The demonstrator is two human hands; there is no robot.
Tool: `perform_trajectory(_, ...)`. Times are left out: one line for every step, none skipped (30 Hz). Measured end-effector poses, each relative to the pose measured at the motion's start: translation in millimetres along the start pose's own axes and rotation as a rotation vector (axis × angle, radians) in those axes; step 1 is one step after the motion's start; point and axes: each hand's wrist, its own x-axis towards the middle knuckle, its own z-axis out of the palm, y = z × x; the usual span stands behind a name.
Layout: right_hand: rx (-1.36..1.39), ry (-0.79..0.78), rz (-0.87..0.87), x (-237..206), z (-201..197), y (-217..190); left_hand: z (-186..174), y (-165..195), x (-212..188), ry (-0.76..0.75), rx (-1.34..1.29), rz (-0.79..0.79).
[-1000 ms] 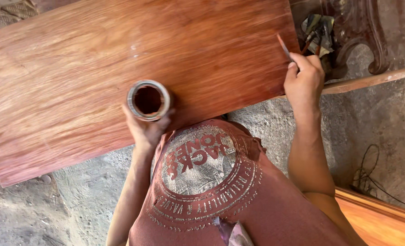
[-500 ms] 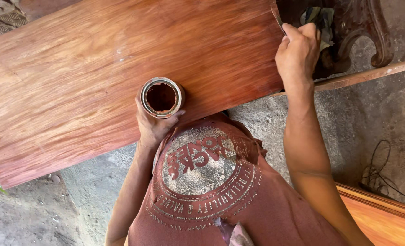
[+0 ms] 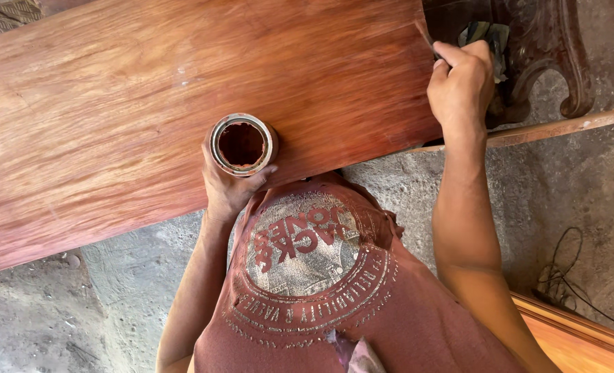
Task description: The person applies a reddish wood stain to a large wooden board using a small applicator, holding an open can of stain in one hand while spreading the finish across the surface. They reposition the board, work over different sections, and set the can on a small stool while continuing to coat the wood.
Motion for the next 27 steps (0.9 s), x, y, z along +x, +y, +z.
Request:
perform_trajectory(-0.03, 0.04, -0.057, 0.3, -0.4, 1.0, 0.0, 0.2, 0.1, 0.002, 0.003, -0.005)
perform_trajectory(-0.061, 0.08, -0.113, 1.1, -1.1, 2.2, 0.1, 0.5, 0.3, 0.004, 0.018, 0.003)
perform_trajectory(-0.006, 0.027, -0.078, 1.5, -2.0, 3.1, 0.2, 0.6, 0.2, 0.006, 0.031, 0.012)
perform_trajectory(0.049, -0.025, -0.044, 2.2, -3.1, 3.9, 0.3, 0.8, 0.4, 0.01, 0.044, 0.021)
perform_trajectory(0.103, -0.078, -0.01, 3.1, -4.4, 4.6, 0.5, 0.8, 0.4, 0.009, 0.028, 0.01)
perform_trajectory(0.099, -0.08, 0.033, 4.2, -6.2, 4.9, 0.6, 0.9, 0.4, 0.004, 0.012, -0.003)
perform_trajectory(0.095, -0.081, 0.077, 5.5, -7.9, 5.4, 1.0, 0.9, 0.5, -0.001, -0.004, -0.015)
perform_trajectory(0.092, -0.081, 0.118, 7.2, -10.2, 5.4, 0.8, 0.8, 0.5, -0.002, 0.003, -0.011)
perform_trajectory(0.088, -0.079, 0.091, 8.4, -12.0, 5.5, 1.2, 0.8, 0.7, -0.003, 0.011, -0.007)
perform_trajectory(0.085, -0.079, 0.063, 9.8, -13.8, 5.2, 1.1, 0.7, 0.7, -0.003, 0.019, -0.005)
perform_trajectory(0.082, -0.076, 0.035, 11.2, -16.0, 5.4, 1.3, 0.7, 1.0, -0.006, 0.02, -0.007)
perform_trajectory(0.103, -0.112, 0.041, 12.1, -17.5, 5.4, 1.3, 0.5, 1.2, -0.008, 0.019, -0.009)
perform_trajectory(0.124, -0.148, 0.047, 12.8, -18.9, 5.6, 1.2, 0.5, 1.4, -0.009, 0.018, -0.011)
perform_trajectory(0.144, -0.186, 0.056, 12.9, -19.4, 5.8, 1.2, 0.4, 1.6, -0.007, 0.013, -0.003)
perform_trajectory(0.109, -0.134, 0.022, 12.9, -19.5, 6.4, 1.2, 0.3, 1.9, -0.005, 0.007, 0.006)
perform_trajectory(0.075, -0.084, -0.015, 12.5, -19.4, 7.2, 1.3, 0.4, 2.2, -0.002, 0.002, 0.014)
perform_trajectory(0.043, -0.035, -0.052, 12.2, -18.3, 8.4, 1.2, 0.4, 2.3, -0.002, 0.013, 0.007)
perform_trajectory(0.06, -0.088, -0.066, 12.1, -17.5, 9.8, 1.1, 0.5, 2.6, -0.003, 0.023, 0.002)
perform_trajectory(0.075, -0.138, -0.083, 12.5, -15.9, 11.6, 1.1, 0.6, 2.9, -0.003, 0.032, -0.001)
perform_trajectory(0.091, -0.187, -0.103, 13.9, -14.6, 13.7, 1.0, 0.8, 3.2, -0.002, 0.015, 0.005)
perform_trajectory(0.087, -0.182, -0.08, 16.3, -13.2, 16.0, 0.9, 1.1, 3.5, -0.003, -0.002, 0.009)
perform_trajectory(0.081, -0.179, -0.053, 19.8, -11.3, 18.6, 0.8, 1.4, 3.7, -0.009, -0.02, 0.011)
perform_trajectory(0.075, -0.175, -0.028, 24.7, -10.0, 21.2, 0.7, 1.8, 3.9, -0.011, -0.02, 0.015)
perform_trajectory(0.061, -0.109, -0.092, 30.8, -8.1, 23.9, 0.7, 2.2, 4.1, -0.009, -0.019, 0.02)
perform_trajectory(0.05, -0.045, -0.158, 38.2, -6.3, 26.3, 0.6, 2.7, 4.3, -0.005, -0.016, 0.023)
perform_trajectory(0.041, 0.018, -0.222, 45.5, -2.9, 27.8, 0.7, 3.3, 4.4, 0.0, 0.003, 0.011)
perform_trajectory(0.021, 0.027, -0.23, 53.0, 0.8, 29.0, 0.8, 3.9, 4.4, 0.003, 0.022, -0.001)
